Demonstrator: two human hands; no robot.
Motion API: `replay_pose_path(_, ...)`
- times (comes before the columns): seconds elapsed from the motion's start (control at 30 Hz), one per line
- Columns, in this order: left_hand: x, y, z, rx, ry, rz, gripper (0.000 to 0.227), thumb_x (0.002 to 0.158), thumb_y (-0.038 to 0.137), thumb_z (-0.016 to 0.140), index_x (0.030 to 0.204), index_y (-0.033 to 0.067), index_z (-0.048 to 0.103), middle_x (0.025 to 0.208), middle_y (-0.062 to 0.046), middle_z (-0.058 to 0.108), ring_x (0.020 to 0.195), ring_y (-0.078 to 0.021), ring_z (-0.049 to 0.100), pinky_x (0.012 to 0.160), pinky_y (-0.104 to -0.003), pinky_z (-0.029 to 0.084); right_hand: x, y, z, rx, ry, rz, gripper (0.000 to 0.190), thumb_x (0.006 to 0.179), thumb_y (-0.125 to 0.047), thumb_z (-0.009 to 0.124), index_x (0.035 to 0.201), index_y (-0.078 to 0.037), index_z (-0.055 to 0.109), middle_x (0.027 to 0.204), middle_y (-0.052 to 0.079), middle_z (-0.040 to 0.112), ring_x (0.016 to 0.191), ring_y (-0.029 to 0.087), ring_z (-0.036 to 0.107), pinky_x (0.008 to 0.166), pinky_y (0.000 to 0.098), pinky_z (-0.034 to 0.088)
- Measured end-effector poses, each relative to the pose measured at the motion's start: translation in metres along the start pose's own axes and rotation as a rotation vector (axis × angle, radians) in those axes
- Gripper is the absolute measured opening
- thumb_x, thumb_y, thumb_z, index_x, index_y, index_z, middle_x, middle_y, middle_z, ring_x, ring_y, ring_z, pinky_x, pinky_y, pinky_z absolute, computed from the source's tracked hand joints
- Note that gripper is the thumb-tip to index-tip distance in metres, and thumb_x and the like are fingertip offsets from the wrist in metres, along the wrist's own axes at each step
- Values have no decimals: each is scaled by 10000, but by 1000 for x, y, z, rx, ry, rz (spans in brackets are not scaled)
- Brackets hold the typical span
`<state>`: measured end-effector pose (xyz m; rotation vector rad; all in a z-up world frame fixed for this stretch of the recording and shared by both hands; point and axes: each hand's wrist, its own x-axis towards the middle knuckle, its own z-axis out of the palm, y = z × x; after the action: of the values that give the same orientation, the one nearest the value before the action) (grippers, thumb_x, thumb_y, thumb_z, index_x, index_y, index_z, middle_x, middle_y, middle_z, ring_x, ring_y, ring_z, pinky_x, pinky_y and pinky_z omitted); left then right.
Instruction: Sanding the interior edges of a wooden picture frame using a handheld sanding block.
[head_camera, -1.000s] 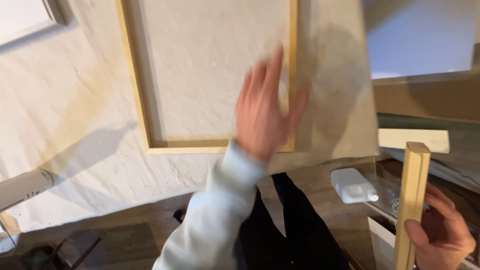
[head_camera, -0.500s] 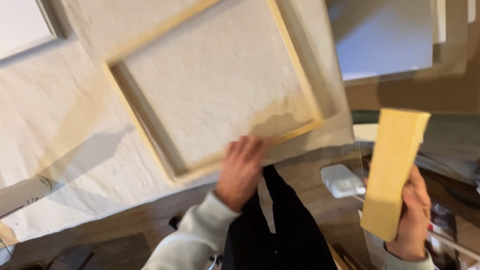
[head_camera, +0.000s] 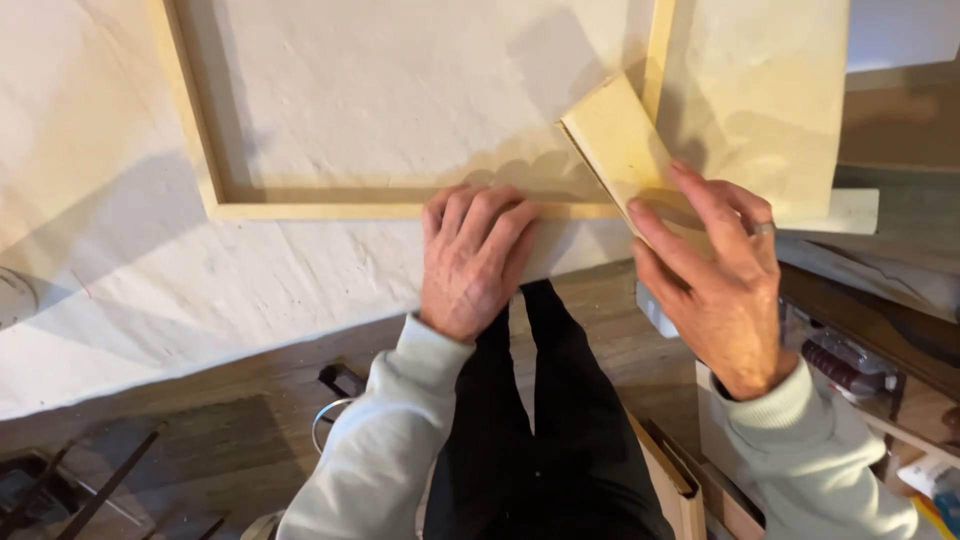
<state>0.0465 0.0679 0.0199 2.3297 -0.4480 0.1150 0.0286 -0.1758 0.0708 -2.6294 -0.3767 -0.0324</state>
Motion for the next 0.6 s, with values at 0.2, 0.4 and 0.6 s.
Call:
replay_pose_path(0.2, 1, -10, 2, 11, 61, 59, 315, 886, 93, 776, 1187, 108, 686, 1219, -44, 654, 1176, -259, 607, 1076, -455, 441, -14, 34, 18, -120, -16, -113, 420, 853, -109, 884, 1257, -158, 779, 1554, 67, 556, 1227, 308, 527, 1022, 402, 528)
replay_pose_path(0.4, 2, -9, 8, 6, 100, 74, 335, 858, 99, 779, 1183, 110, 702, 1233, -45, 658, 1164, -268, 622, 1056, -453, 460, 10, 13, 0, -59, -62, -126, 420, 817, -116, 862, 1230, -172, 806, 1516, 45, 597, 1240, 272, 554, 1049, 405, 521)
replay_pose_path(0.6, -5, -1, 3, -5, 85, 58, 322, 868, 72, 784, 1180, 100, 708, 1237, -45, 655, 1154, -258, 622, 1073, -458, 466, 18, 20, 11, -107, -23, -261, 285, 862, -64, 845, 1115, -172, 770, 1472, 35, 636, 1238, 233, 564, 1006, 400, 518)
